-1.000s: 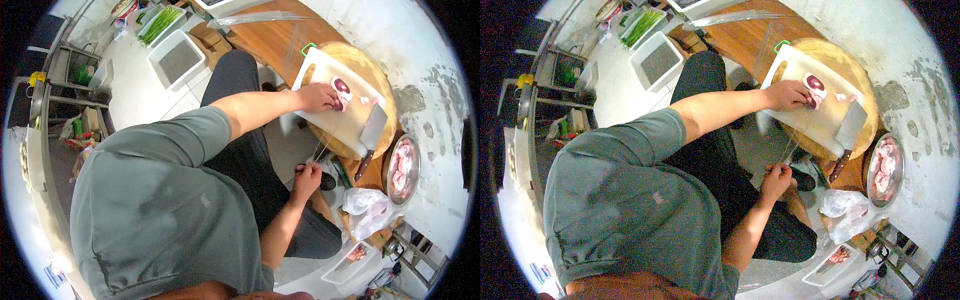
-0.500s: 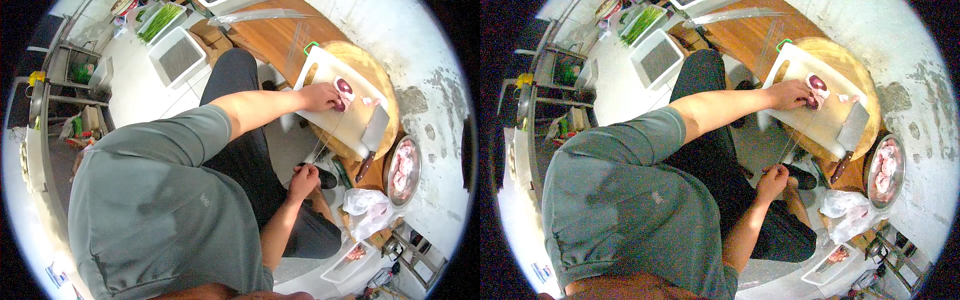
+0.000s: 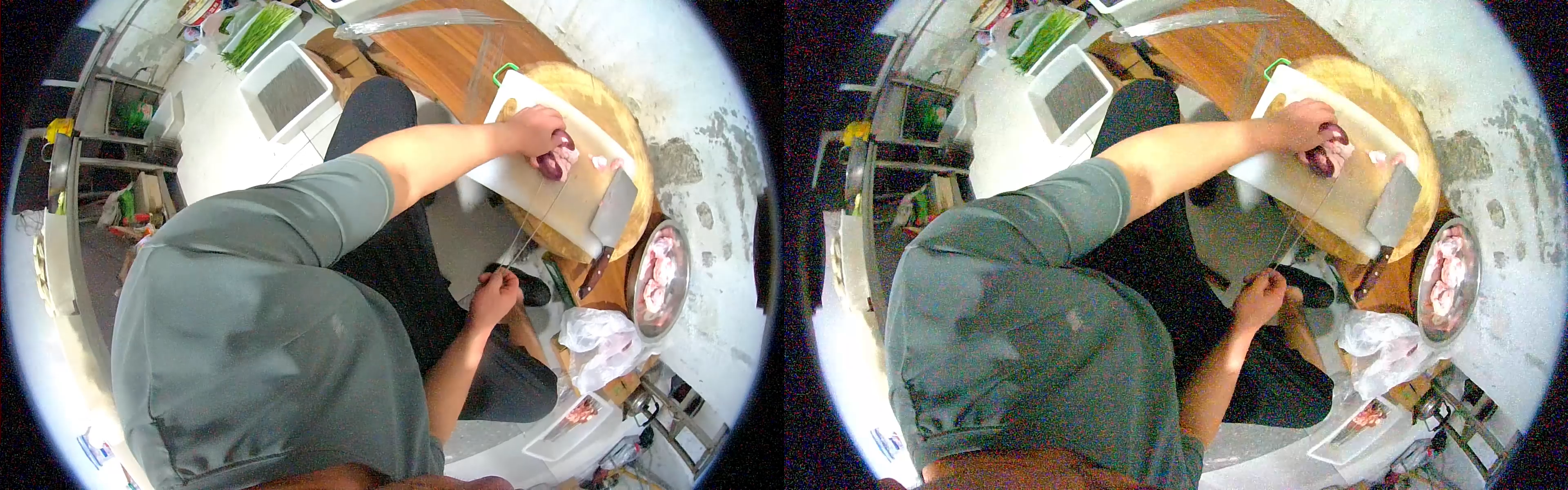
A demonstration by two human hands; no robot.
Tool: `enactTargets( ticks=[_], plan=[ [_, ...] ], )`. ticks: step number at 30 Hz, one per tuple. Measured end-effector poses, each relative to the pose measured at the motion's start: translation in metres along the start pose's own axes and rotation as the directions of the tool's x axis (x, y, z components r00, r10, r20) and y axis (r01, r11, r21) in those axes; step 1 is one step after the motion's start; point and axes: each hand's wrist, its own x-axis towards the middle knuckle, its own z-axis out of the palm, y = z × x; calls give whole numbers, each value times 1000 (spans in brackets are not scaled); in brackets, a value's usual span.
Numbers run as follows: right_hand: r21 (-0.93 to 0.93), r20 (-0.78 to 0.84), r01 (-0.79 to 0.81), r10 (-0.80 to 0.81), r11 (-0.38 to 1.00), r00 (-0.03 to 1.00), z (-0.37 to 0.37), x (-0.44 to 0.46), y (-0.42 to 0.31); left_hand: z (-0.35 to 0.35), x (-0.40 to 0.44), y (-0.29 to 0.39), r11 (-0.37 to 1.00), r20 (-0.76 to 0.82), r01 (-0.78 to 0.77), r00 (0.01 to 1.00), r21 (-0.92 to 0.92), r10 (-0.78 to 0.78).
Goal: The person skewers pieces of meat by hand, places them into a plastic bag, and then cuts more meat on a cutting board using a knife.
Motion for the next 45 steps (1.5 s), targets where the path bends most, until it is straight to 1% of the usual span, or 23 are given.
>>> enactTargets(
  ticks=[1,2,4,5,7,8,11,14,17,20,21,22,23,25,26,28,30,32,35,38,39,42,45],
  plan=[
    [-16,-9,-1,0,1000,1000,0,1,-3,-4,7,4,998,125,56,990,30,-59],
    [6,-19,14,-14,1000,1000,1,3,-2,-6,13,5,992,246,106,962,67,-120],
    [48,-37,41,-39,998,999,1,4,2,-3,24,-5,998,332,58,941,31,-66],
    [54,-32,19,-18,998,999,0,4,3,-1,28,-8,999,374,36,927,12,-37],
    [63,-15,-27,28,998,1000,-1,2,-4,-1,32,-9,997,409,8,912,-74,23],
    [72,-15,-17,18,997,1000,0,2,-2,-2,35,-10,993,422,-4,905,-115,53],
    [84,-12,-2,3,996,1000,1,7,5,-1,45,-10,983,520,23,851,-182,76],
    [77,-7,-11,12,997,1000,-2,9,6,-7,50,-7,977,525,-25,840,-213,135],
    [82,-8,-14,15,997,1000,0,8,5,-7,58,-3,985,621,47,780,-168,69],
    [73,-3,-30,30,997,1000,0,8,1,0,57,-10,991,601,23,797,-135,63],
    [77,-7,-31,32,997,999,0,9,2,3,51,-13,991,469,-19,880,-129,78],
    [80,-13,-33,34,996,999,0,9,3,6,43,-15,991,326,-61,941,-118,96],
    [108,-5,-41,42,993,999,-1,8,4,8,36,-16,990,175,-99,978,-101,115],
    [165,17,-59,57,985,998,0,8,5,-7,26,-8,993,251,-88,962,-76,104],
    [133,14,-48,46,990,999,0,8,6,-12,22,-5,995,288,-82,953,-61,96],
    [66,9,-25,25,997,1000,0,10,7,-8,12,-10,981,127,-81,986,-178,104],
    [72,-1,-35,35,997,999,-1,9,7,-6,1,-15,969,66,-92,992,-230,109],
    [73,-19,-26,27,997,999,-1,11,5,-16,-14,-18,970,109,-109,985,-217,135],
    [65,-43,-8,11,998,999,1,7,0,-32,-43,-10,954,214,-204,944,-222,251],
    [72,-49,25,-21,997,999,4,6,-9,-22,-46,-12,927,119,-311,933,-212,340],
    [78,-51,37,-33,996,998,3,7,-7,-23,-44,-9,946,180,-262,938,-189,296],
    [52,-68,45,-42,998,997,0,12,-5,-11,-47,0,958,87,-243,962,-151,257],
    [28,-70,48,-45,998,996,-1,10,-3,-14,-47,9,960,87,-216,968,-180,234]
  ],
)
